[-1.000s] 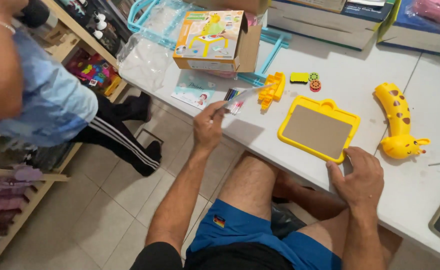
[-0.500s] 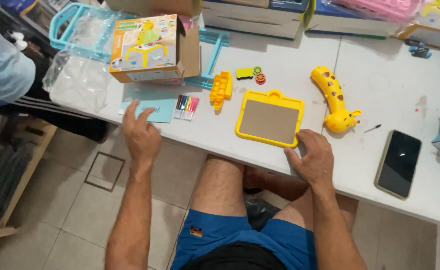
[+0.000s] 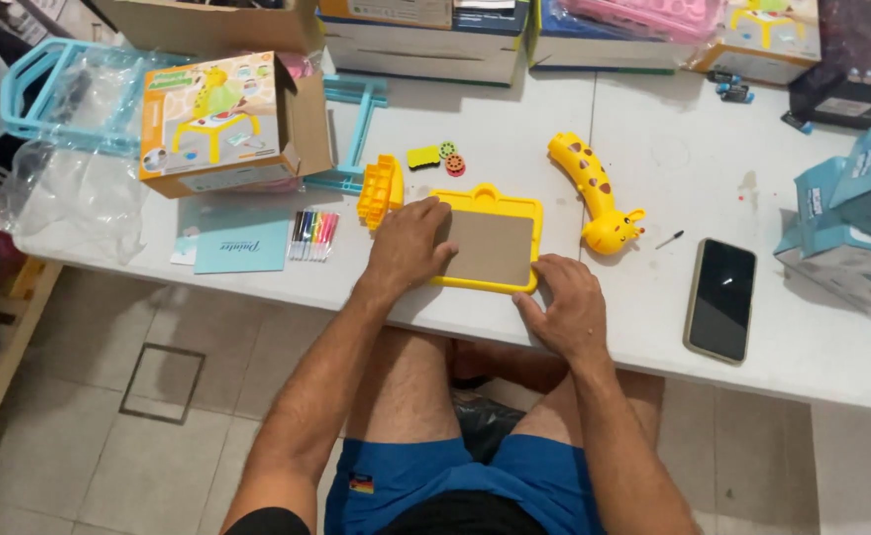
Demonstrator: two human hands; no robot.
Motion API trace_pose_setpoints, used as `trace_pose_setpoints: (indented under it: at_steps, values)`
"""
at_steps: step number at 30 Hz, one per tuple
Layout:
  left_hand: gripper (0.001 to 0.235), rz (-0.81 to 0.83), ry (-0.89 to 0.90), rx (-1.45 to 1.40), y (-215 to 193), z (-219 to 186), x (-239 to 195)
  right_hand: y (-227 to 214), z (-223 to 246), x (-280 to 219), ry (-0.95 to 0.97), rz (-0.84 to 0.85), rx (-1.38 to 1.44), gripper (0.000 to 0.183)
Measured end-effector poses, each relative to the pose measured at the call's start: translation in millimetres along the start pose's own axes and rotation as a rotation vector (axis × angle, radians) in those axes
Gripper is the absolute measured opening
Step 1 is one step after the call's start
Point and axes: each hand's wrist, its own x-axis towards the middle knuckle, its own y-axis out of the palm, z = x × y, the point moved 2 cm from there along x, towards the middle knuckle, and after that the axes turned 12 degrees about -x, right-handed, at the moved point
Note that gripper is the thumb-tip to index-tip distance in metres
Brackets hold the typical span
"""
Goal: Unpacking a giraffe-themed magnetic drawing board from plastic wrap and attaching the giraffe neck component to the main board.
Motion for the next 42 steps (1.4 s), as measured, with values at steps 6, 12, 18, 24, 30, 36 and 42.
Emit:
trace_pose_setpoints:
  at_steps: [6, 12, 18, 24, 30, 36, 42]
  values:
    - [0.048, -0.023, 0.029, 0.033, -25, -22, -2, -3, 3, 2, -0.006, 0.013, -0.005, 0.041]
    - [0.048, -0.179, -0.02, -0.455, -47, -35, -9, -4, 1, 2, 0.004, 0.019, -0.007, 0.042]
    - [0.03, -0.416, 0.299, -0.677, -49, -67, -60, -7, -14, -2, 0.023, -0.073, 0.288, 0.073]
    - [0.011, -0.664, 0.621, -0.716, -20, -91, -117, 14, -32, -14, -0.017, 0.113, 1.046, 0.109]
    - [0.023, -0.769, 0.758, -0.594, 6, -102, -148, 23, -42, -37, 0.204, 0.096, 1.45, 0.069]
    - [0.02, -0.665, 0.704, -0.486, 5, -97, -167, -11, -14, -57, 0.253, -0.043, 1.366, 0.035]
    - [0.09, -0.365, 0.149, -1.374, 37, -61, -164, -23, -3, -73, 0.296, -0.012, 1.301, 0.051]
